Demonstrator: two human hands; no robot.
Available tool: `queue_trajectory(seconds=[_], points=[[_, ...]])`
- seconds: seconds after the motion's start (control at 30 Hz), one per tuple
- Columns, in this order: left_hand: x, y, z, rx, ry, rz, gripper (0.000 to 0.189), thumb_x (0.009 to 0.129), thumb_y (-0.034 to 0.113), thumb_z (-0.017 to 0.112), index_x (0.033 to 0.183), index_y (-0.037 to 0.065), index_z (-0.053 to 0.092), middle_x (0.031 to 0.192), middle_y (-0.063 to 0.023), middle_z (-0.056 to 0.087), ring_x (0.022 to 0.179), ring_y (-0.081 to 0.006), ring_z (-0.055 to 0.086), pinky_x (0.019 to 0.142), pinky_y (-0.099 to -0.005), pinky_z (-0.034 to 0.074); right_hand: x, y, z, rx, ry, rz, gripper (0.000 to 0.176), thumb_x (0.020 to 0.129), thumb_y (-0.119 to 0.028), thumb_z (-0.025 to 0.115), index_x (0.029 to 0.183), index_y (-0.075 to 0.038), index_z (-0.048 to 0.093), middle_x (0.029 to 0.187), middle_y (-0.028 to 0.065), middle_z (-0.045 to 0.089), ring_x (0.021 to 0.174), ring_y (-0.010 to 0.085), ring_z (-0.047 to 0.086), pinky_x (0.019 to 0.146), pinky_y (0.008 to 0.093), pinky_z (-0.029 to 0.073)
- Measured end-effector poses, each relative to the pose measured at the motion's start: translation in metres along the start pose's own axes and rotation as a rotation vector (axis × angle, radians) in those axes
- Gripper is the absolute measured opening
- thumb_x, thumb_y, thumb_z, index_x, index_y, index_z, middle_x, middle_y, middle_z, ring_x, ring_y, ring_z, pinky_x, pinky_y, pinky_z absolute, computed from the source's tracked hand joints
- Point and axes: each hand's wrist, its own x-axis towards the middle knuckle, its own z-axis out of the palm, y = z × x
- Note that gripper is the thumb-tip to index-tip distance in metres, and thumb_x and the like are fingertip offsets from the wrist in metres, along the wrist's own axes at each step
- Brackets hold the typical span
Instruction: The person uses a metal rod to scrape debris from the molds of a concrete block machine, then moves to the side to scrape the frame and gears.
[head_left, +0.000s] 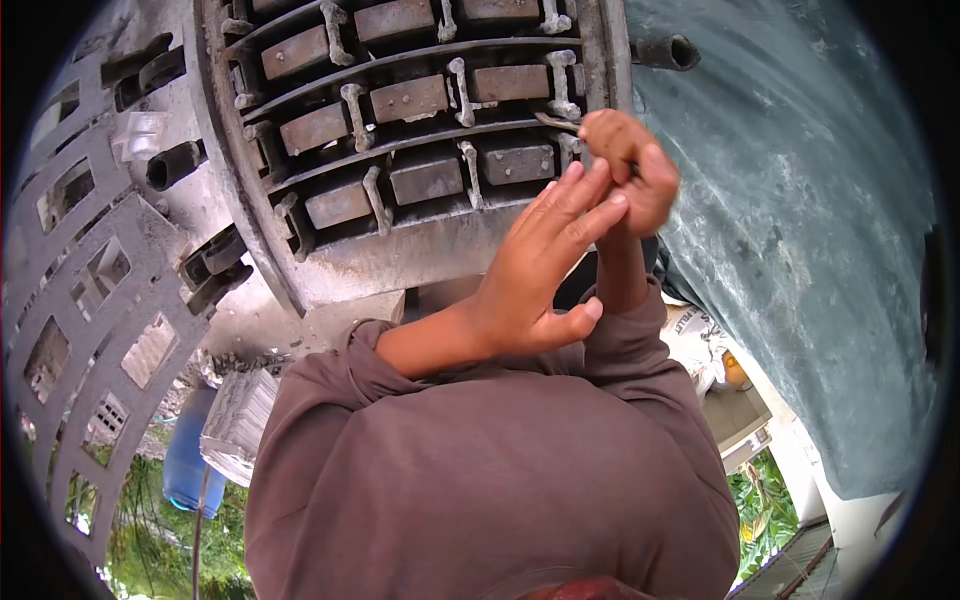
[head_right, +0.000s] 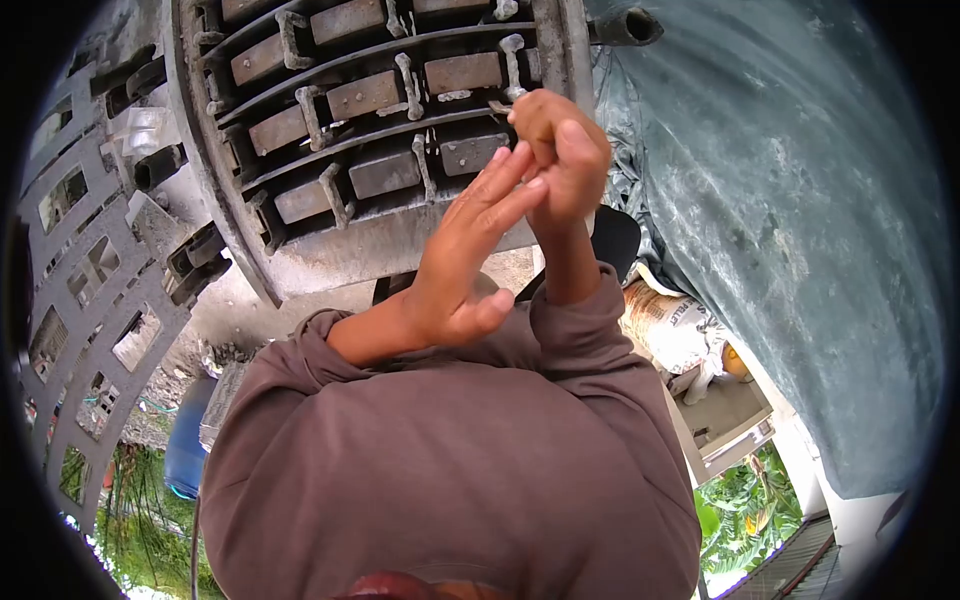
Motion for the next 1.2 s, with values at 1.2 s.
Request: queue_trajectory(seconds=[1.2], points=[[-0.006, -0.01, -0.014, 0.013, 0.045, -0.166, 0.063, 0.086, 0.05, 0.042, 0.128, 0.005, 0.056, 0.148, -0.0296, 0.027, 0.136, -0.0442, 0.031, 0.108, -0.0505, 0.027, 0.001, 0.039, 0.013, -0.295, -0.18, 0.126, 0.03, 0.088, -0.021, 0.033, 0.063, -0.005, 0.028, 0.06, 0.0065, 0.032, 0.057, 0.0191, 0.031, 0.062, 0.0349, 0.036]])
